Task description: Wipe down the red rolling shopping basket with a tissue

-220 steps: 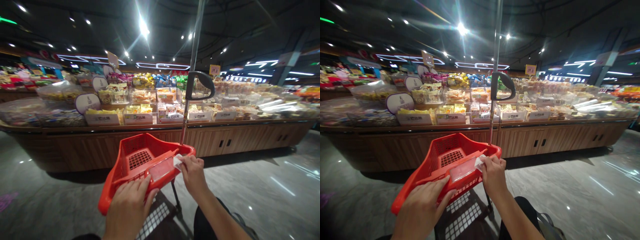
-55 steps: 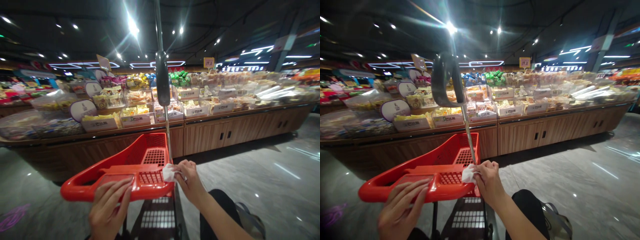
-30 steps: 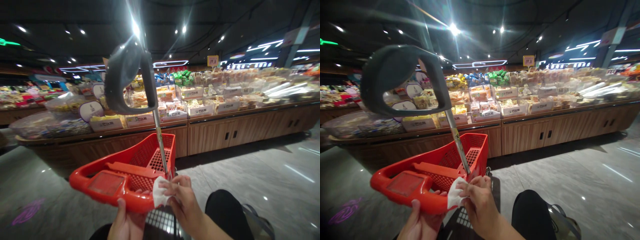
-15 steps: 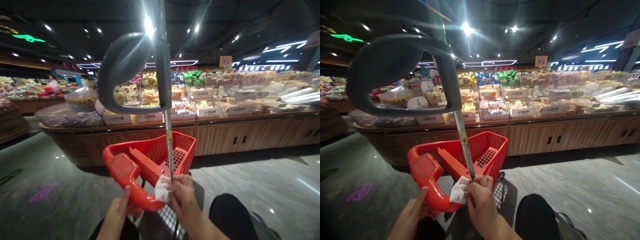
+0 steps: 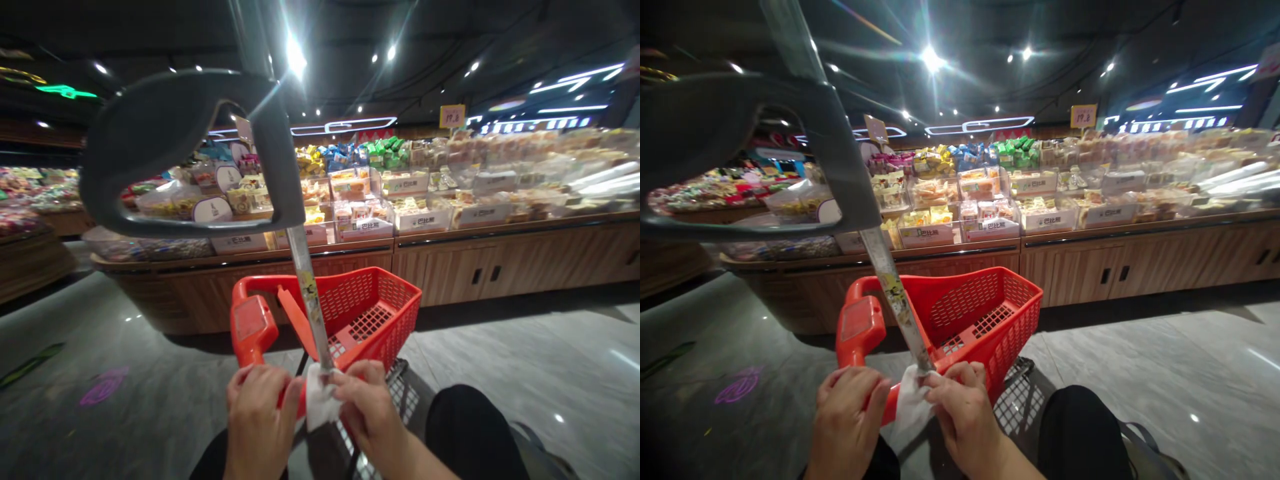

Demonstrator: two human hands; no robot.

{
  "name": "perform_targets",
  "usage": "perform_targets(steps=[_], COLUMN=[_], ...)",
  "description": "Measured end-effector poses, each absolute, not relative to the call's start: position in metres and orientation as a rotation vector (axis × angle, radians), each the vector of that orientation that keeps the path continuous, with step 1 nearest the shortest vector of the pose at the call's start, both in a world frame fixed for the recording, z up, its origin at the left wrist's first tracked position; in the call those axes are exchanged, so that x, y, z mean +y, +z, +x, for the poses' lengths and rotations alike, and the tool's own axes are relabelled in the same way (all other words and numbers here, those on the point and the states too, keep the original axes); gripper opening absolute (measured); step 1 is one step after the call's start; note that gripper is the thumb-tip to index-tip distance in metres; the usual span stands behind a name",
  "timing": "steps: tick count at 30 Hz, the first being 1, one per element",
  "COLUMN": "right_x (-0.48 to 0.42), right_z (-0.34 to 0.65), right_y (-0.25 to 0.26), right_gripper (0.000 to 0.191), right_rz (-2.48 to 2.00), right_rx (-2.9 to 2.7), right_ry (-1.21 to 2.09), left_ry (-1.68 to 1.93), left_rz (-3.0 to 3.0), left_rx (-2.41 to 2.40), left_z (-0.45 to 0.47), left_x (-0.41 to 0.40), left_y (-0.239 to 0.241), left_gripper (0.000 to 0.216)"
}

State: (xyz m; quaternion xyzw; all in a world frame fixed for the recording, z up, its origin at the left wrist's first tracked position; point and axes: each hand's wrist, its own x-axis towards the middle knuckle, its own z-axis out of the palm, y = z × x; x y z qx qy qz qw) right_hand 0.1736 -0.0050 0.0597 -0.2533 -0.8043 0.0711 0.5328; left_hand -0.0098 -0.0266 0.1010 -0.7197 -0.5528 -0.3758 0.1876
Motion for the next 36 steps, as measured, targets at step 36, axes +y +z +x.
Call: perform_targets(steps=[36], right_x=[0.038], right_z=[0.162], right_y=[0.055], right_gripper=[0.022], right_rz=[-0.885], right_rx=[-1.975], right_ry=[0.070], left_ry=[-0.886], left_rz=[-1.834], left_rx=[-1.690], left_z=[-0.019], left_x=[0.005], left_y=[0.104], left_gripper=[0.024])
